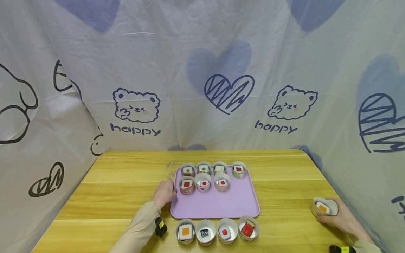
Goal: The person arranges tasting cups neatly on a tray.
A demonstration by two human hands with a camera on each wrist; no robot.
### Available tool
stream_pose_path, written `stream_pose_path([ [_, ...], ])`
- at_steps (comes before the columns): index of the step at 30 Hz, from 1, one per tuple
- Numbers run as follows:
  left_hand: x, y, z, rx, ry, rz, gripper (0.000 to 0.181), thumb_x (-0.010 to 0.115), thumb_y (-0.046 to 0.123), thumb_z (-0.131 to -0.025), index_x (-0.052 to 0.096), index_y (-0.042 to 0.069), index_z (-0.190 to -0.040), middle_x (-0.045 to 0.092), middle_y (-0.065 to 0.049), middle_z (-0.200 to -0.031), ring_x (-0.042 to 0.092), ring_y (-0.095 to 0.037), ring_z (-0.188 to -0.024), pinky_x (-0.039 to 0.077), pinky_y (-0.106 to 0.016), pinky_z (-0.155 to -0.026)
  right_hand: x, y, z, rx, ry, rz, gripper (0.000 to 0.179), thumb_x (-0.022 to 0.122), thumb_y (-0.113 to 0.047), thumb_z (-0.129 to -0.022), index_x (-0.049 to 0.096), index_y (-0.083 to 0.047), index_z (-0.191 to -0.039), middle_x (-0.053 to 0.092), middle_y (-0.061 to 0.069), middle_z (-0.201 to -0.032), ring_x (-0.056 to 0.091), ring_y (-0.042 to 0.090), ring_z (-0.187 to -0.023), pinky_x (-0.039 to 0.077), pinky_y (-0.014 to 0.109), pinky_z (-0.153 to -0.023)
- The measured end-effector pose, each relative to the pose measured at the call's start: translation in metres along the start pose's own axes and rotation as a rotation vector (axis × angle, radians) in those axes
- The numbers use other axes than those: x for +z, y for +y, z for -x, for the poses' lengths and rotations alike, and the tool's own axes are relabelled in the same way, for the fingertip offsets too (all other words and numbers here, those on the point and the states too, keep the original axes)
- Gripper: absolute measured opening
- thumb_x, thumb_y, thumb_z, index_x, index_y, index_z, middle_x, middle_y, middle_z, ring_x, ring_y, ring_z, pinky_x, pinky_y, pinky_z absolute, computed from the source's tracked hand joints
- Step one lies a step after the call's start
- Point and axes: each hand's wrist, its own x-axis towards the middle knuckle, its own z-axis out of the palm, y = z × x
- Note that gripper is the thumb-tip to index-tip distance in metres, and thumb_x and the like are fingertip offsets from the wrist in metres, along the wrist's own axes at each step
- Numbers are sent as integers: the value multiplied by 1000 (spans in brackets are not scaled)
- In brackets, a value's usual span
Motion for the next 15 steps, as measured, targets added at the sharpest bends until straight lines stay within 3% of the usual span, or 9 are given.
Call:
stream_pose_path([
  [6,-2,1,2,32,34,-29,11,64,4,-85,55,2,-80,56,-9,-68,54,-22,-62,42,-30,-52,0,0,0,73,-14,-27,83,78,-29,-86,31,16,-138,50,38,-127,56,29,-101,48,41,-84],
  [12,-2,2,3,24,33,-24,11,64,4,-85,55,2,-80,56,-9,-69,53,-22,-63,42,-30,-53,1,2,3,106,19,-94,85,77,-33,-88,31,11,-144,52,31,-128,52,7,-92,45,31,-80],
  [15,-2,2,3,26,33,-26,10,64,4,-85,55,2,-80,55,-9,-69,53,-22,-62,41,-30,-53,2,2,5,111,42,-90,85,78,-35,-87,33,10,-144,55,29,-125,51,4,-88,45,31,-80],
])
